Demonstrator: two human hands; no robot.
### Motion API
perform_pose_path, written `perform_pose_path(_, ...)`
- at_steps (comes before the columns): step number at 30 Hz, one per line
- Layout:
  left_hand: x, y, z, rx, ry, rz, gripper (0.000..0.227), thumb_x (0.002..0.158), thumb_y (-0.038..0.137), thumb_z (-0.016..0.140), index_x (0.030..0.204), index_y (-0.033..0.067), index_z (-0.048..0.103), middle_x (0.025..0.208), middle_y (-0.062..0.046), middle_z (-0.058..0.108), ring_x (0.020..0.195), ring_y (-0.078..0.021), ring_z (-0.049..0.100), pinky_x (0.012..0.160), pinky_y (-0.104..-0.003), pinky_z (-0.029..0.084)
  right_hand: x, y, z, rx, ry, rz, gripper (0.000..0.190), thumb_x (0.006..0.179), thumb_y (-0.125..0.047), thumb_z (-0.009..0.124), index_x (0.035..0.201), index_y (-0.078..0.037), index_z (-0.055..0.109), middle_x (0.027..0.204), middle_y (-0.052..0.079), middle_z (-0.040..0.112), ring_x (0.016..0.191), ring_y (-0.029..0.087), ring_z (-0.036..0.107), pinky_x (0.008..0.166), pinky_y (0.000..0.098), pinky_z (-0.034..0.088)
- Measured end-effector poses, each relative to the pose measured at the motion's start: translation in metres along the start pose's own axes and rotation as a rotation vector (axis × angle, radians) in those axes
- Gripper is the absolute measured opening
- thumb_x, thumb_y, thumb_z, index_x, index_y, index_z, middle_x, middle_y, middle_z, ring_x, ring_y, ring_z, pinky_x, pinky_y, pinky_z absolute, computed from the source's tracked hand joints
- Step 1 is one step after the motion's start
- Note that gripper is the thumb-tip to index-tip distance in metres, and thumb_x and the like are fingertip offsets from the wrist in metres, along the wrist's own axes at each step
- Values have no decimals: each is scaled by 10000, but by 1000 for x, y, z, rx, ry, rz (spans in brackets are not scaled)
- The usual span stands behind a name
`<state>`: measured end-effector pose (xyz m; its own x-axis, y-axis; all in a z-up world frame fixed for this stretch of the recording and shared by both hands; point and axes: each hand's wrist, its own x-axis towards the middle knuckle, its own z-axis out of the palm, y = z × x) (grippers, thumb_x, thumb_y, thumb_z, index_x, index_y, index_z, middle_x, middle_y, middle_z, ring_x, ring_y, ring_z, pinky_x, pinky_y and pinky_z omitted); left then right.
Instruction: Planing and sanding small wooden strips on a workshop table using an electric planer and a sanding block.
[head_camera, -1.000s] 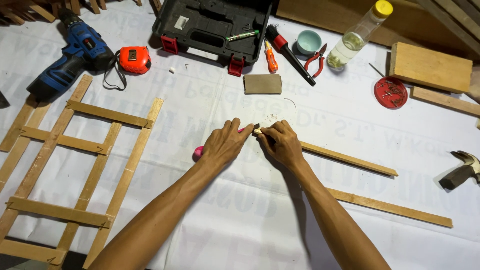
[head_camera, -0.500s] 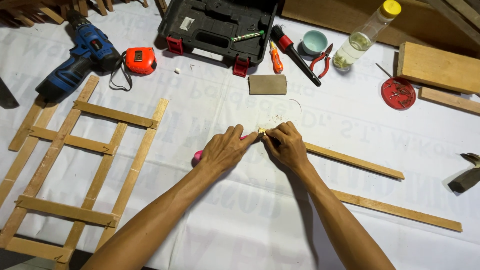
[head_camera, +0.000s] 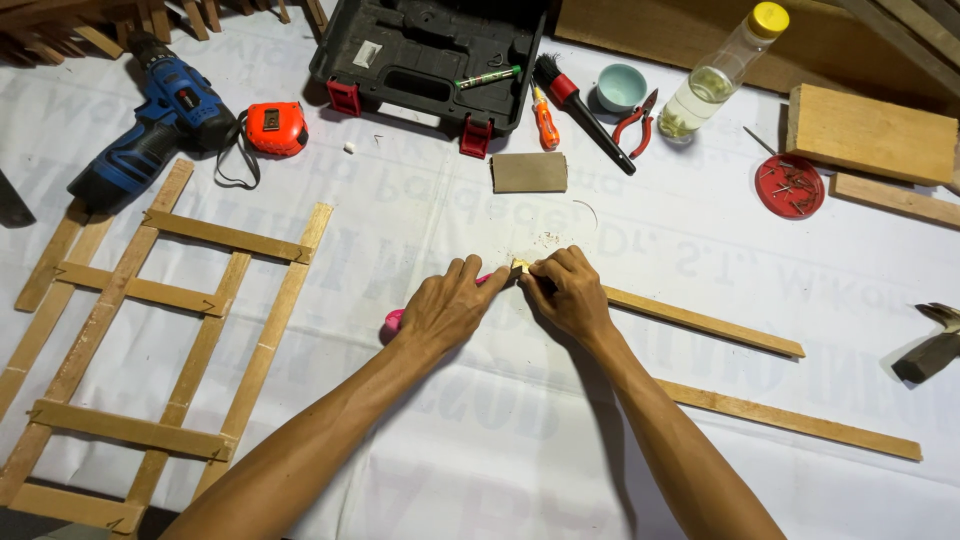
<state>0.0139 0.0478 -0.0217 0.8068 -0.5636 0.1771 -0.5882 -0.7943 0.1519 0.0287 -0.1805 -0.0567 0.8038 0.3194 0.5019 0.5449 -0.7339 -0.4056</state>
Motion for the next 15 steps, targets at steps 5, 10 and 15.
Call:
perform_pose_path(5,9,4,4,-7,10,-9,549,891,-16,596,1409,164,565,938,-120,585,780,-209,640,450,-298,526,-1,3,3,-1,-13,-3,180,878,-189,810,855,-26,739,788,63,659,723,189,552,607,331,510)
perform_pose_path(10,20,-2,24,45,46,-55,536,892,-13,610,1405,139,580,956,-121,582,772,-206,632,465,-288,534,1,-1,0,-2,-4,0,191,887,-207,815,859,-33,742,792,57,650,734,196,551,620,336,506)
perform_pose_path(15,17,-3,-2,-206,62,-111,464,896,95,655,1354,170,627,923,-125,571,793,-250,639,508,-347,558,0,-4,-1,-4,-48,19,201,868,-209,818,881,-32,723,849,56,643,793,212,564,682,346,533)
